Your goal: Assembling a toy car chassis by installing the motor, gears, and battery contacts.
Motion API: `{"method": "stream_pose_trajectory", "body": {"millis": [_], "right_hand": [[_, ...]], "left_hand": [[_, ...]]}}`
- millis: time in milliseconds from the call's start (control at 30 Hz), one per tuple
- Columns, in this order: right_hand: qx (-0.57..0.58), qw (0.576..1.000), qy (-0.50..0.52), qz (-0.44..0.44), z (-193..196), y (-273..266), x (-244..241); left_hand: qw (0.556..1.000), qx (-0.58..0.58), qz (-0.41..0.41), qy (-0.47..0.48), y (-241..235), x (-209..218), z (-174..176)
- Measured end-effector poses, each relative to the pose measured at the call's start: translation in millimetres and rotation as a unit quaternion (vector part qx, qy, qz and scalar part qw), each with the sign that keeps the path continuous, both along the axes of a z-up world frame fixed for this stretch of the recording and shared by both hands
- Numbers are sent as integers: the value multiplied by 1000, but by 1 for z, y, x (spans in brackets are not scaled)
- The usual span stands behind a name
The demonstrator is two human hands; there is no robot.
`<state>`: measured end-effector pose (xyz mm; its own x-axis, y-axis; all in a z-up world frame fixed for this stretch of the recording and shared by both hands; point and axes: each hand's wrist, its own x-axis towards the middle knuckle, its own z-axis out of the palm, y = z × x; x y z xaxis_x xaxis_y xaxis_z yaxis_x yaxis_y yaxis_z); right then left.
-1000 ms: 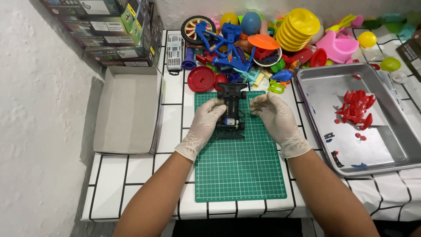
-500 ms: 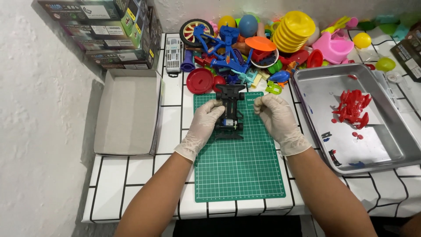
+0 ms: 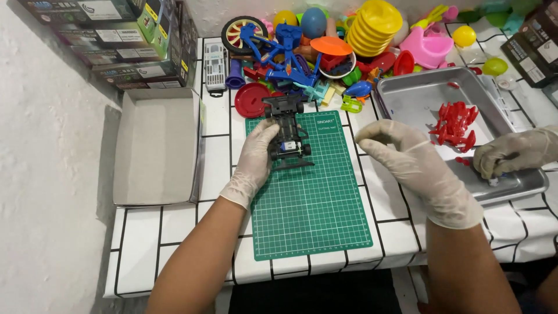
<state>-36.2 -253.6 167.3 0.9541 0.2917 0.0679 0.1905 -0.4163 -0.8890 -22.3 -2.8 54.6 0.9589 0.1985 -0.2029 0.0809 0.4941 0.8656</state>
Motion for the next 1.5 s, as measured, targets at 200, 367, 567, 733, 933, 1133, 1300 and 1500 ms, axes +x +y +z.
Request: {"method": "stream_pose_trajectory", "body": {"millis": [200, 367, 567, 733, 933, 1133, 1300, 1500], "right_hand": [[-333, 934, 59, -117, 0, -77, -15], [-377, 895, -22, -239, -77, -231, 7], [-469, 846, 49, -248, -82, -238, 17], [-440, 845, 175, -250, -61, -198, 25], [-486, 820, 180, -240, -72, -198, 32], [-504, 811, 192, -226, -73, -187, 37], [-527, 803, 163, -225, -99, -207, 50], [-571, 793, 63, -201, -129, -235, 54]], "left_hand": [[996, -32, -29, 81, 9, -4, 13], [991, -72, 8, 116, 3, -8, 28], [992, -72, 11, 105, 3, -9, 25], [992, -71, 15, 106, 4, -8, 19], [990, -55, 24, 129, 5, -7, 14], [990, -135, -39, -24, 2, -7, 6], [995, -82, -60, -20, 1, -10, 9], [994, -83, -66, -31, 6, -8, 6]]}}
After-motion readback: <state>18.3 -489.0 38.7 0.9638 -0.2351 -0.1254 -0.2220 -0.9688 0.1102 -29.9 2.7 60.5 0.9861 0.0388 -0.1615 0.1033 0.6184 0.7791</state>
